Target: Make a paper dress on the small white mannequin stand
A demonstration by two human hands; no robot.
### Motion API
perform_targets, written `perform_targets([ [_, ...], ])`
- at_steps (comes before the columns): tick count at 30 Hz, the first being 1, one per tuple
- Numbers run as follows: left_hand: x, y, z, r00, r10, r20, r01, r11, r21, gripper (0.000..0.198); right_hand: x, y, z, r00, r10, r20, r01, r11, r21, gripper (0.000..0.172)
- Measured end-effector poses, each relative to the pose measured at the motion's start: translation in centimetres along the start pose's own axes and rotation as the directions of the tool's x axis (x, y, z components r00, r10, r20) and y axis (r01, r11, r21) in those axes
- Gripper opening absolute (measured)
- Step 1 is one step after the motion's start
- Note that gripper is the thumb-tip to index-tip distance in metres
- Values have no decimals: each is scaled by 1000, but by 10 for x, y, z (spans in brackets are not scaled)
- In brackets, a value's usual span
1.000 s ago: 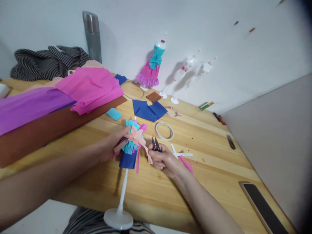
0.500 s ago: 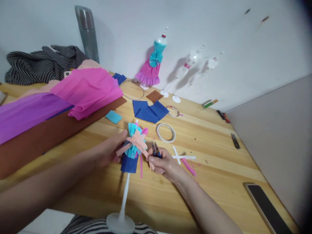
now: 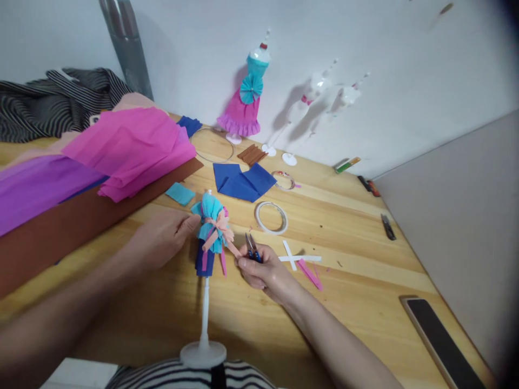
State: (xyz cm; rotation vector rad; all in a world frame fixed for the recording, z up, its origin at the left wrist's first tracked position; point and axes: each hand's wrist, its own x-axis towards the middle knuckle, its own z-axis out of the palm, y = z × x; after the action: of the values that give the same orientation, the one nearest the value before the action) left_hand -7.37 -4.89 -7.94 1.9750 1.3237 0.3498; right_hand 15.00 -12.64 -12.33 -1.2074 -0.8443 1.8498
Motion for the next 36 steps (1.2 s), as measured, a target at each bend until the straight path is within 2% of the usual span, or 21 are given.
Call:
perform_targets([
  [3,5,0,5,1000,-27,16,26,998,59,50,1,2,0,1000,-13,8,14,998,-55,38],
  [7,16,-2,9,998,-66,15,66,997,-50,53,2,4,1,999,-36,7,36,992,-124,39],
  [12,27,-9,9,994,-99,-40,91,981,-169,56,3,2,6,999,-46,-26,42,991,-123,36],
  [19,30,-12,11,988,-155,-14,145,950,-276,52,7,-2,9,998,-64,-18,60,981,-183,36],
  [21,29,-11,11,969,-243,54,244,890,-385,53,8,-4,8,997,-74,-14,70,979,-192,37],
  [23,26,-9,12,931,-322,171,364,803,-473,59,8,-8,7,997,-76,-17,71,978,-195,37],
  [25,21,-8,13,932,-271,243,363,735,-573,63,8,-14,8,997,-76,-23,70,979,-193,37],
  [27,14,-6,17,972,-149,182,234,684,-691,61,7,-21,10,996,-84,-22,78,977,-197,35],
  [29,8,-3,21,983,-136,120,180,640,-747,65,6,-28,12,995,-98,-24,91,975,-203,34],
  [31,4,0,25,965,-215,147,249,594,-765,65,7,-32,13,993,-113,-31,105,975,-194,33],
  [34,3,4,28,937,-277,211,321,454,-831,55,10,-35,12,990,-138,-41,129,975,-180,32],
  [35,3,4,27,931,-289,223,338,451,-826,53,11,-36,11,989,-144,-41,134,973,-187,32],
  [36,2,4,24,930,-291,224,347,502,-792,53,13,-36,10,988,-147,-42,136,970,-203,33],
])
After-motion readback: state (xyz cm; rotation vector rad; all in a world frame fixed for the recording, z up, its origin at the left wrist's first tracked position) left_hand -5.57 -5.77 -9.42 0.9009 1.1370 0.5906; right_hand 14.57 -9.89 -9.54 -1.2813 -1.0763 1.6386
